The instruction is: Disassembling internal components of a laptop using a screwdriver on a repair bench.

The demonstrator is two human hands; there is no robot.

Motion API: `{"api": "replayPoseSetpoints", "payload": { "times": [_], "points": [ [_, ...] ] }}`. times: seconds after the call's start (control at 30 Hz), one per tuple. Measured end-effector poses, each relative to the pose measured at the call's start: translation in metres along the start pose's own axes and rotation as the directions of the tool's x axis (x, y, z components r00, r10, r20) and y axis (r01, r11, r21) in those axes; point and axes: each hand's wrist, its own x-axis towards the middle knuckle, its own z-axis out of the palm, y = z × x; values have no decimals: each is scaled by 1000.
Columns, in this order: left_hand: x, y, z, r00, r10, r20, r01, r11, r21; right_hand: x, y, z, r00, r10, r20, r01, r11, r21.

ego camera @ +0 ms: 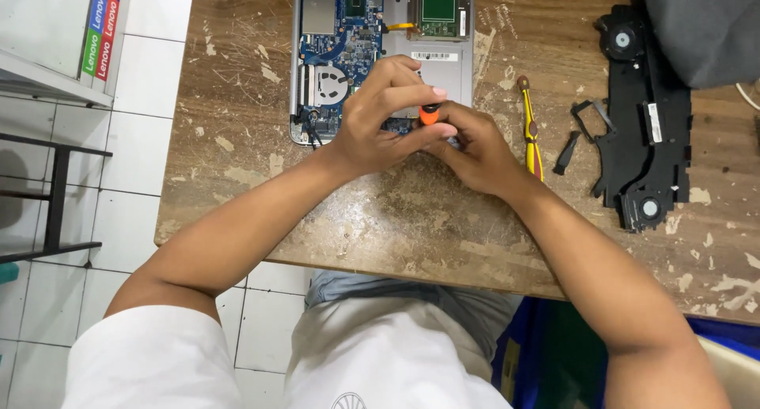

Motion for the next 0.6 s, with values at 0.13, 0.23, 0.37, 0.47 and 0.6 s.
{"api": "replayPoseSetpoints", "payload": {
  "times": [0.13,0.23,0.37,0.47,0.6],
  "points": [
    [-2,-2,-1,998,-25,56,25,1000,12,-2,3,-4,999,17,49,-21,998,66],
    [7,11,-2,992,-103,72,104,994,-19,-2,2,-3,998,46,35,-47,998,45],
    [16,19,-3,993,-90,76,90,996,1,-4,9,1,1000,-7,-26,9,997,73],
    [18,18,-4,997,-71,37,70,997,29,-3,11,-1,998,-36,-45,37,999,32],
    [16,13,-3,996,-69,62,68,998,14,0,-2,-7,997,-65,44,62,996,57]
  ]
}}
